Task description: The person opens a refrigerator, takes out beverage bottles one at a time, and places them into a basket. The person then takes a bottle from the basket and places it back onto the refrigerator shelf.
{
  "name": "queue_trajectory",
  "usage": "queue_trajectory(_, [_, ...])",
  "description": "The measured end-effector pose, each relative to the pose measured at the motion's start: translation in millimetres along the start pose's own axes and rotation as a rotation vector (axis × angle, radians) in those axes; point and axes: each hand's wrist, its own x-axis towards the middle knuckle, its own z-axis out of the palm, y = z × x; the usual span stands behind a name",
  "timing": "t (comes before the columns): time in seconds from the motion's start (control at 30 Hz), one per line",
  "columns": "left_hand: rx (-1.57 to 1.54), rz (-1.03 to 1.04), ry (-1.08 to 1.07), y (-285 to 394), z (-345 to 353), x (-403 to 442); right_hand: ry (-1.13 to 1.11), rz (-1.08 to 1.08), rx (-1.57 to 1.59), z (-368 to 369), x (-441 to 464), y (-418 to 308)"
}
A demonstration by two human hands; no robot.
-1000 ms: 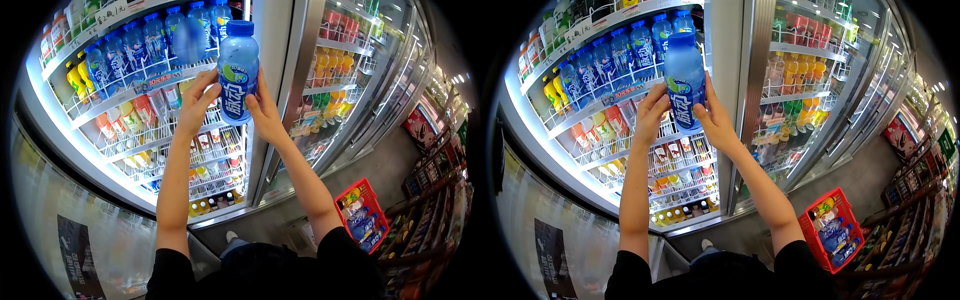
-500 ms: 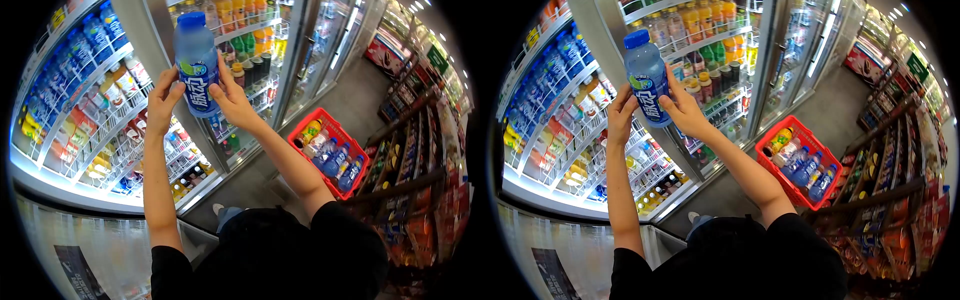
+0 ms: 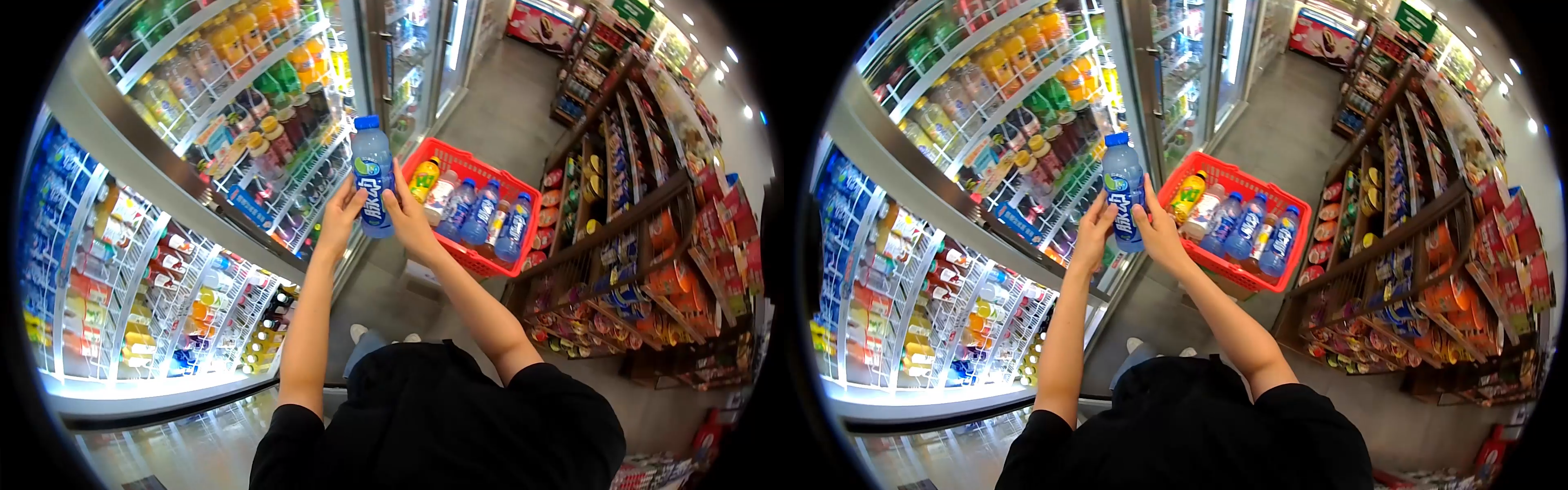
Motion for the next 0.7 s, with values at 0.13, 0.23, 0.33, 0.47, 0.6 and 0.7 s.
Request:
queue_trajectory(0.13, [-0.050,-0.198,0.005,-51,21,7,0.084,0.139,-0.115,-37,-19,32])
queue_trajectory(0.23, [-0.074,-0.199,-0.014,-70,31,18,0.125,0.212,-0.081,-50,-23,48])
queue_trajectory(0.33, [-0.095,-0.177,-0.033,-97,28,38,0.154,0.289,-0.068,-57,-14,58])
queue_trajectory(0.47, [-0.071,-0.239,-0.031,-110,32,71,0.174,0.298,-0.073,-71,9,56])
queue_trajectory(0.6, [-0.133,-0.238,-0.079,-118,40,99,0.152,0.285,-0.113,-91,32,62])
queue_trajectory(0.7, [-0.068,-0.325,-0.083,-110,52,112,0.170,0.312,-0.272,-102,39,77])
